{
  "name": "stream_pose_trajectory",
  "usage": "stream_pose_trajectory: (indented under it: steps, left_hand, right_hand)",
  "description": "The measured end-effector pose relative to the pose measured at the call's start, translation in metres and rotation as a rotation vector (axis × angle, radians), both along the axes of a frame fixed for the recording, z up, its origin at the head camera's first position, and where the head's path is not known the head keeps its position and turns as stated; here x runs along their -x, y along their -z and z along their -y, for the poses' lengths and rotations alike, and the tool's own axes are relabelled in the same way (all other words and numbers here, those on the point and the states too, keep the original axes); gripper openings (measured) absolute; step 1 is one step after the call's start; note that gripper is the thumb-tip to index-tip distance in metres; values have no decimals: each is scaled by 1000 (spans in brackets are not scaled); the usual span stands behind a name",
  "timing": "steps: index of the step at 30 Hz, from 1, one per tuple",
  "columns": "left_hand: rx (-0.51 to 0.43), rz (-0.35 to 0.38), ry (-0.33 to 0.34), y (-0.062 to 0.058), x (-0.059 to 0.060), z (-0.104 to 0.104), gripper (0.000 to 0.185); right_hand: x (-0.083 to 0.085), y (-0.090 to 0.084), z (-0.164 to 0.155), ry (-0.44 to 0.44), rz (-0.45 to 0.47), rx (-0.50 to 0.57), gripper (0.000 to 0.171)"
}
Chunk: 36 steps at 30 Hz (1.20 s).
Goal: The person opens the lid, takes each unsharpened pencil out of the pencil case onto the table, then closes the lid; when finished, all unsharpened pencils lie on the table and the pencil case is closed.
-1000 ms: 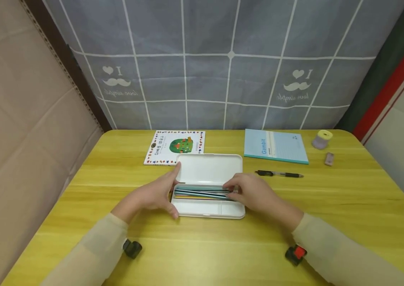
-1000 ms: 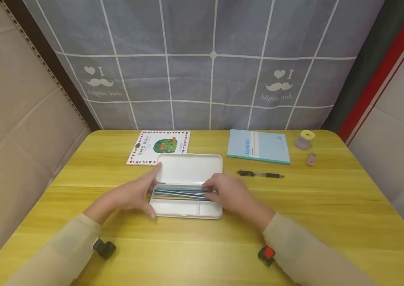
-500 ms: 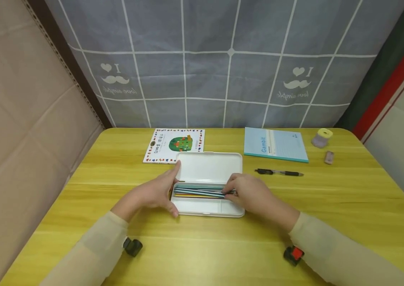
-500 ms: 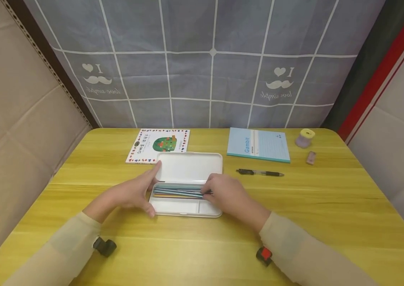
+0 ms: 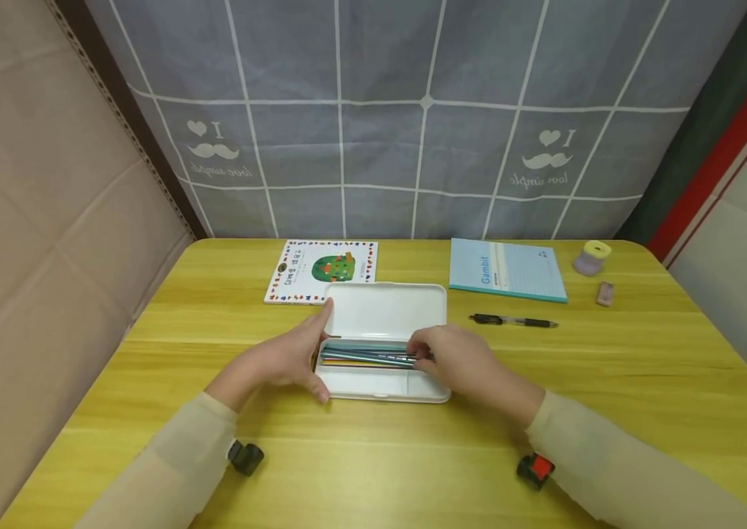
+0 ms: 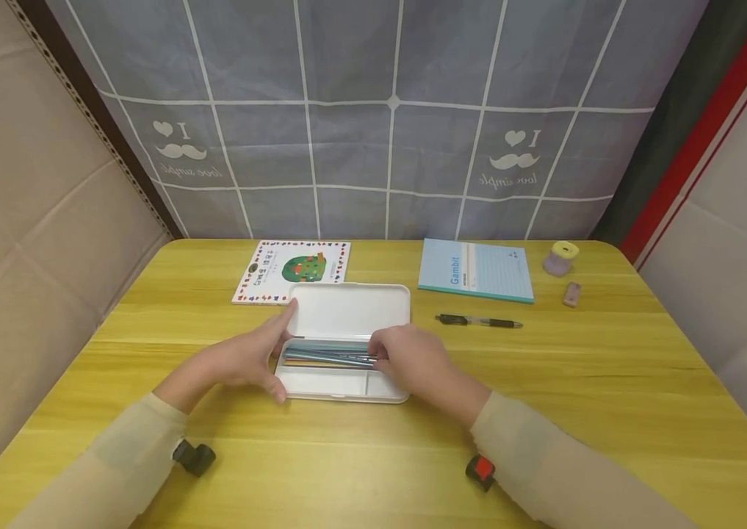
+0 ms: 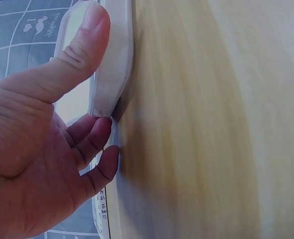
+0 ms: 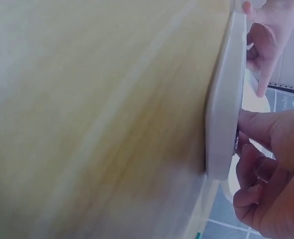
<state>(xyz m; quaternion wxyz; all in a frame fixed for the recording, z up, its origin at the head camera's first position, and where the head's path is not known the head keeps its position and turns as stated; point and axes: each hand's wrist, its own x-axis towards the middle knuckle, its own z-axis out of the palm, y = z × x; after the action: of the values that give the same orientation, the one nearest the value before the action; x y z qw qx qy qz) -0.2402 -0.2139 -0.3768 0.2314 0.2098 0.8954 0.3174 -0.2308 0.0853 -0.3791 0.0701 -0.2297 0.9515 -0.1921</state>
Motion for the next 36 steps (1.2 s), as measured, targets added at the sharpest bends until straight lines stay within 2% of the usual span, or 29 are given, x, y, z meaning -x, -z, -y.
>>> stream_pose_trajectory:
  steps: [3, 10, 22, 27, 36]
  left_hand:
    - [-17, 9, 0, -1, -1, -1, 161]
    - [-14, 24, -23, 0, -1, -4, 161]
    - [-12, 32, -40, 3, -1, -1, 161]
    - [-3, 35, -49, 2, -2, -1, 161]
    - [-16, 19, -29, 1, -4, 3, 158]
  right_hand:
    - [0, 2, -4, 16, 26, 53, 6]
    - [2, 11, -20, 44, 61, 260, 6]
    - [2, 11, -52, 148, 47, 425, 8]
    - [0, 10, -74, 216, 30, 441, 8]
    - [2, 10, -120, 304, -17, 362, 9]
